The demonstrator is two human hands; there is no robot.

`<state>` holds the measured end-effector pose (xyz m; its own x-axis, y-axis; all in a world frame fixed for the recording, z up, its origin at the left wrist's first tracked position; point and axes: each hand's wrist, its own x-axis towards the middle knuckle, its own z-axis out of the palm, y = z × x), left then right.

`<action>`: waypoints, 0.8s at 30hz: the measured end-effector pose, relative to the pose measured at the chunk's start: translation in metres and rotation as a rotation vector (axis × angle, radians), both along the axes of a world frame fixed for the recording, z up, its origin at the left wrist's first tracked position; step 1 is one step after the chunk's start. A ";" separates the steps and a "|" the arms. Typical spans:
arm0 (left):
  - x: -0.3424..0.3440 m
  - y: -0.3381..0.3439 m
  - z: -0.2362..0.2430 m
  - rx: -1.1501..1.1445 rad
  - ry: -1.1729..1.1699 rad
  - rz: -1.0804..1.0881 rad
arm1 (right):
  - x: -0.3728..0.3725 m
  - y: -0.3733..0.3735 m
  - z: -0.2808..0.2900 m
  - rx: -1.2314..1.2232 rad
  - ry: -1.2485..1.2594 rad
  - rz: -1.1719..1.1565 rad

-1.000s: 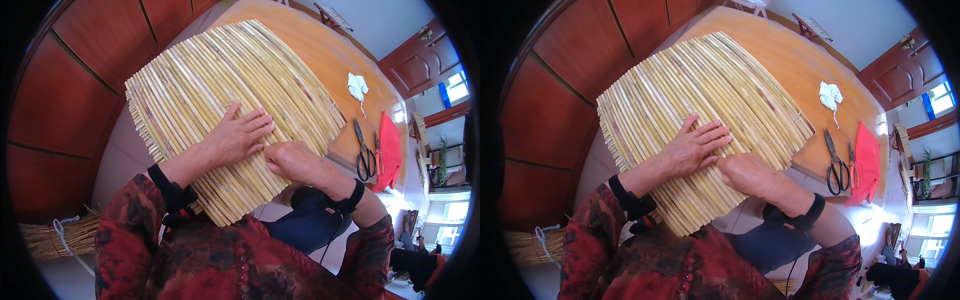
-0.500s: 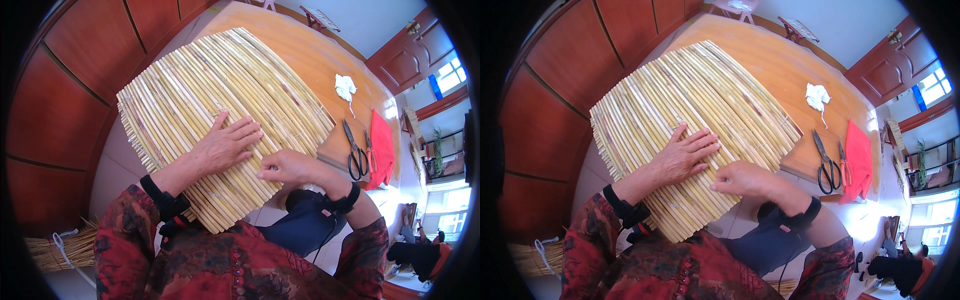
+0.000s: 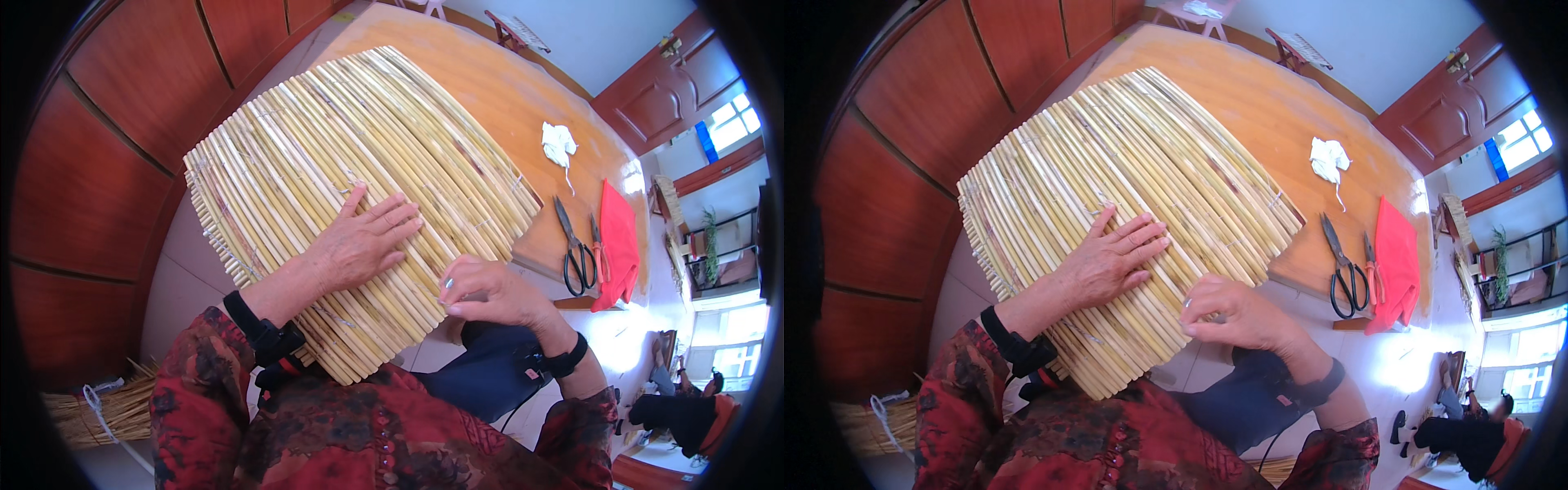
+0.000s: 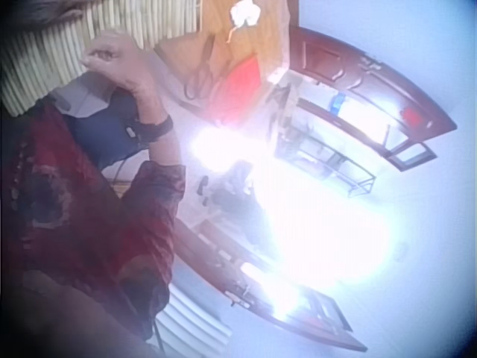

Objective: The person weaves a bamboo mat by aligning thin wooden slats and sewing them together with white thread and a large needle. The person uses scissors to trim the excess thread and slat ends.

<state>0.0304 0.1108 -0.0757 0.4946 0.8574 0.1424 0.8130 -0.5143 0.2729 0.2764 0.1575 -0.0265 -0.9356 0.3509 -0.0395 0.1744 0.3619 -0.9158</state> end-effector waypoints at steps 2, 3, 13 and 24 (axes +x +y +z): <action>-0.001 -0.002 0.001 -0.006 0.003 0.002 | -0.019 -0.010 0.007 0.297 -0.014 0.097; -0.001 -0.001 0.002 -0.003 0.000 0.005 | -0.025 -0.017 0.007 0.303 -0.016 0.088; -0.001 -0.001 0.001 0.007 -0.012 0.001 | -0.002 -0.003 0.011 -0.463 -0.229 0.064; 0.001 -0.001 0.001 0.027 -0.011 -0.001 | -0.017 -0.041 0.031 -0.493 -0.463 0.100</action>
